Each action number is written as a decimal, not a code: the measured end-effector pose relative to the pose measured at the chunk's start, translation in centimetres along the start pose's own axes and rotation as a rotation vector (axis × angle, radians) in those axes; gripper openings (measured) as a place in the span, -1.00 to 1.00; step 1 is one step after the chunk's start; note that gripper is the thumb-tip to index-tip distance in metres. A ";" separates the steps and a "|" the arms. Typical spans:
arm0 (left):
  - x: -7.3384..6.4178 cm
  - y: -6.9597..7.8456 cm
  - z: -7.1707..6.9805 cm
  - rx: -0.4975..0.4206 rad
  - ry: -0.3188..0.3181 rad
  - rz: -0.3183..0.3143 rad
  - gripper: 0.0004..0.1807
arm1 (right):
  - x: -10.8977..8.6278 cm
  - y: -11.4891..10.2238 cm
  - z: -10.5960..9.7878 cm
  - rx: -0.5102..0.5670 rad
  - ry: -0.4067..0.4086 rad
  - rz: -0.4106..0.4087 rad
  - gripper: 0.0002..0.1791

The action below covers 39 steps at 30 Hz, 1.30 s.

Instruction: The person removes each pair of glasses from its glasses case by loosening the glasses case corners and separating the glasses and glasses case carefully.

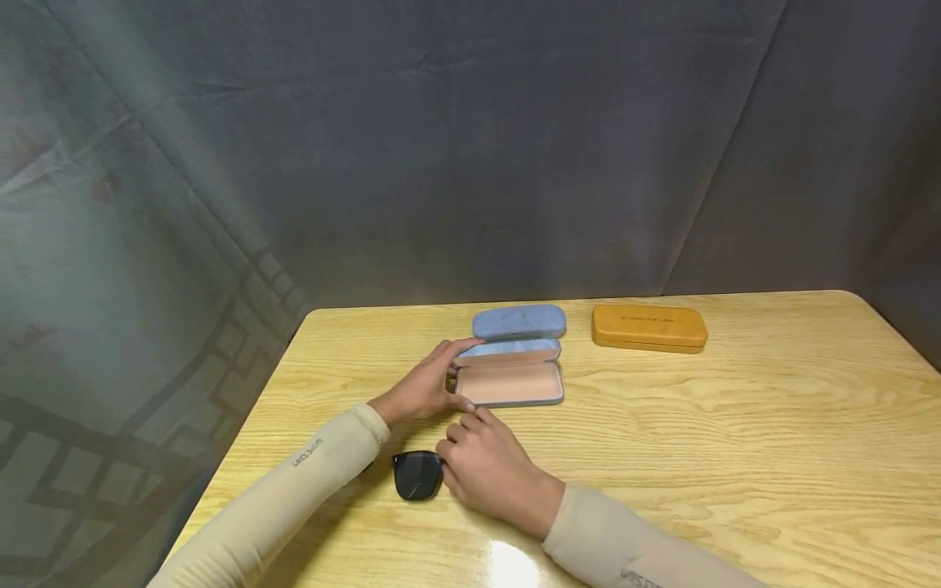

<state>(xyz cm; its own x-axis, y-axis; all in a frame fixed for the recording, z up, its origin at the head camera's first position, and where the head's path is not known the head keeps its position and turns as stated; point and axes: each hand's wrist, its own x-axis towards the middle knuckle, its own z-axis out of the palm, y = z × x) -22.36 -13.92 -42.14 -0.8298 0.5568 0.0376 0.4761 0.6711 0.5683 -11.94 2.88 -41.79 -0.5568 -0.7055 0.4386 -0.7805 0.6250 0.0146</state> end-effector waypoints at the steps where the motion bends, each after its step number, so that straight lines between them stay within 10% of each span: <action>1: 0.0 0.0 0.0 -0.003 -0.001 -0.001 0.06 | 0.0 0.0 0.1 0.002 -0.001 0.003 -0.88; 39: 0.0 -0.2 0.0 -0.011 -0.020 0.022 0.02 | 0.5 1.0 -0.2 0.083 0.065 0.088 -0.94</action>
<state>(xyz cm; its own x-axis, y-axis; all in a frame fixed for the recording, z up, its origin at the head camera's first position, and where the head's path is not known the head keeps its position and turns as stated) -22.43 -14.09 -42.25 -0.8128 0.5815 0.0337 0.4912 0.6532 0.5762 -12.93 3.25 -41.35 -0.6069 -0.6240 0.4923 -0.7515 0.6521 -0.1001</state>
